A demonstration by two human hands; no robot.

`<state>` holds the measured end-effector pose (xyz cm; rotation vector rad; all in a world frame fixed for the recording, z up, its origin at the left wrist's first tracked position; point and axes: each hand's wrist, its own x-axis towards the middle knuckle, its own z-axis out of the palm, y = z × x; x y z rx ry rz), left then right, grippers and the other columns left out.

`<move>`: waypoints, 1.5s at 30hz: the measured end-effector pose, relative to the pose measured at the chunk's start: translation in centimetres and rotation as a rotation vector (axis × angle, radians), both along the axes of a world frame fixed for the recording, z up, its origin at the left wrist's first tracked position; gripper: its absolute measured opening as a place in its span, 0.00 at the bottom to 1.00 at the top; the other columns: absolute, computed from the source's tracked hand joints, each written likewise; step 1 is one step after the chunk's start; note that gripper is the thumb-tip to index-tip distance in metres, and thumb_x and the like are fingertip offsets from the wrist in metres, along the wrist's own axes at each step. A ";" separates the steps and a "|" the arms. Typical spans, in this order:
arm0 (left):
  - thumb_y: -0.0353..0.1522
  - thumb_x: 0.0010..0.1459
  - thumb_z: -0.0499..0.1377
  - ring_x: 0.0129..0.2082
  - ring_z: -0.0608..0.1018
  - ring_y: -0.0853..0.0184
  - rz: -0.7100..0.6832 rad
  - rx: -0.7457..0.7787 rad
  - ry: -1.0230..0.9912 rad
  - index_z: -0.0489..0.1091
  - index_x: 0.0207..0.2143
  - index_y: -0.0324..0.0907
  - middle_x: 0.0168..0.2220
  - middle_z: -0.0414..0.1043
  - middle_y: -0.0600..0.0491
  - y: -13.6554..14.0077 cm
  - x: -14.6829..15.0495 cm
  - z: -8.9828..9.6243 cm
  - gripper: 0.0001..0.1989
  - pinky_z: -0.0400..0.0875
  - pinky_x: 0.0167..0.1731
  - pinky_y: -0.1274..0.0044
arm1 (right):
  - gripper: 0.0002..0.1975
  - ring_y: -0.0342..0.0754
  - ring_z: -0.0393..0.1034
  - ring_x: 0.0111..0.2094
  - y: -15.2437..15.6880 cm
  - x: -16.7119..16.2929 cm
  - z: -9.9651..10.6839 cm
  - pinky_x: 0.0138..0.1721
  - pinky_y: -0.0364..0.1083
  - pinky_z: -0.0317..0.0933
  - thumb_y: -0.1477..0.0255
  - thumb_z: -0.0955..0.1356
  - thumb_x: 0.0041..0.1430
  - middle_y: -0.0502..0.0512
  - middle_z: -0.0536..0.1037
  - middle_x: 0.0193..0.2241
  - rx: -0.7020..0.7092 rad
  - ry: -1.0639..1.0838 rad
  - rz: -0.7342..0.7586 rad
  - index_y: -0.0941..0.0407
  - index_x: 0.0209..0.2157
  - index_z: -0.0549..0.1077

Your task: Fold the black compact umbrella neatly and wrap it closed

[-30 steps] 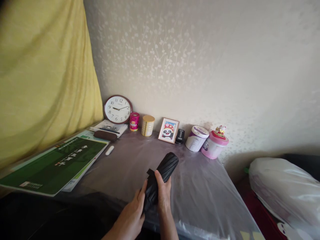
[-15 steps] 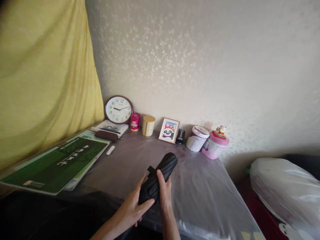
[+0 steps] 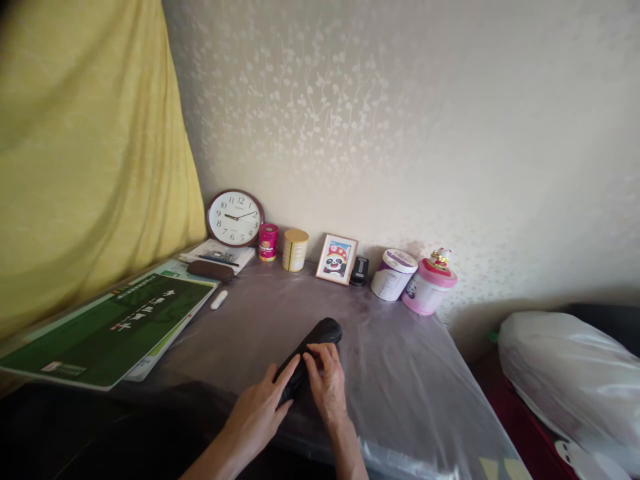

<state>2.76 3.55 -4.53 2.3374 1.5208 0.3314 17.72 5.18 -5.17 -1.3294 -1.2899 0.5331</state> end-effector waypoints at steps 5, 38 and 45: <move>0.27 0.56 0.51 0.34 0.77 0.61 0.002 -0.017 0.034 0.42 0.61 0.57 0.51 0.62 0.45 0.0 0.1 0.3 0.33 0.70 0.33 0.72 | 0.06 0.45 0.65 0.29 -0.5 1.0 0.3 0.33 0.43 0.61 0.66 0.70 0.49 0.50 0.72 0.27 -0.038 0.184 0.090 0.53 0.29 0.75; 0.29 0.56 0.55 0.30 0.79 0.62 -0.024 0.042 0.188 0.48 0.59 0.57 0.52 0.63 0.44 -0.2 0.3 0.3 0.31 0.74 0.29 0.72 | 0.07 0.39 0.64 0.23 2.2 1.5 1.6 0.27 0.41 0.60 0.66 0.67 0.52 0.46 0.68 0.24 -0.283 -0.008 0.354 0.55 0.29 0.70; 0.30 0.55 0.55 0.38 0.77 0.60 -0.012 -0.031 0.127 0.44 0.61 0.39 0.54 0.61 0.40 -0.3 -0.2 0.4 0.34 0.72 0.36 0.72 | 0.05 0.41 0.63 0.23 3.9 0.2 2.3 0.28 0.42 0.59 0.76 0.68 0.44 0.47 0.69 0.22 -0.280 -0.455 0.235 0.55 0.28 0.71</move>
